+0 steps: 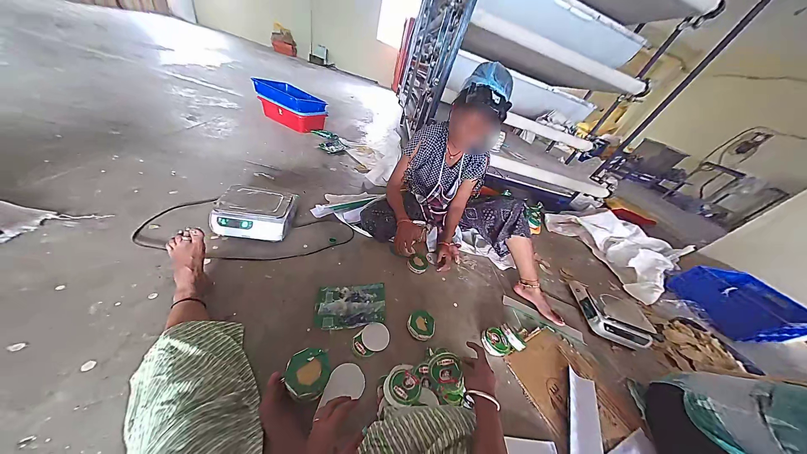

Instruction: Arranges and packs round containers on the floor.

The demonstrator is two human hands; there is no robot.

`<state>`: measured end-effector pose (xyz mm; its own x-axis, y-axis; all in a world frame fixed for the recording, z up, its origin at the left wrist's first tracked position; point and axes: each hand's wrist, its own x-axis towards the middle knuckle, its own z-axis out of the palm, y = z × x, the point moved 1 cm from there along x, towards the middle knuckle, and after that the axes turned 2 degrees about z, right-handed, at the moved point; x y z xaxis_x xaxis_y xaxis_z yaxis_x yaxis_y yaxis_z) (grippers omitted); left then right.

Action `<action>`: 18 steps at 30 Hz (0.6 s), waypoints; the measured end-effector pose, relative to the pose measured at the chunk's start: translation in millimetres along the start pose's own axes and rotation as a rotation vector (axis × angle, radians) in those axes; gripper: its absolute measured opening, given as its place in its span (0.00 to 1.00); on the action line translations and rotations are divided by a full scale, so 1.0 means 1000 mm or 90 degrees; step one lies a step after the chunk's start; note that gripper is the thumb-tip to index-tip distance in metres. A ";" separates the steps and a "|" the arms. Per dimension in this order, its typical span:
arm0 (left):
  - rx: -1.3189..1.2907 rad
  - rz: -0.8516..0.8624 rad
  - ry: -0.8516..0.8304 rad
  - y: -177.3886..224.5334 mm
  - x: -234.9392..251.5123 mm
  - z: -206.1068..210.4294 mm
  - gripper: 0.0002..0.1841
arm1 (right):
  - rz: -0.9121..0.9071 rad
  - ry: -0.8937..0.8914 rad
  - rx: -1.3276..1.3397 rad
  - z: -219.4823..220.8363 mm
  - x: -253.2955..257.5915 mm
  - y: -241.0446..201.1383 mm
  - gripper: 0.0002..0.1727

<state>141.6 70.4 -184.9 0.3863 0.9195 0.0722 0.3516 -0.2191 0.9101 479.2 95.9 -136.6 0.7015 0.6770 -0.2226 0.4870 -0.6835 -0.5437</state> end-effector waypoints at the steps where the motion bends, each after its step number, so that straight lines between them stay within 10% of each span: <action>1: 0.003 -0.006 -0.006 -0.001 0.000 0.002 0.24 | -0.010 -0.004 0.028 0.000 0.001 0.003 0.32; 8: -0.160 -0.091 -0.092 0.022 0.019 0.014 0.24 | -0.081 -0.118 0.311 0.009 -0.015 0.003 0.35; 18: -0.328 -0.285 0.030 0.039 0.069 0.019 0.09 | -0.205 -0.281 0.302 0.038 -0.064 -0.026 0.35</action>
<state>198.2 119.2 -152.1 0.2567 0.9009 -0.3501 0.0132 0.3589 0.9333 402.2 80.8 -139.1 0.2365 0.9404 -0.2445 0.2861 -0.3079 -0.9074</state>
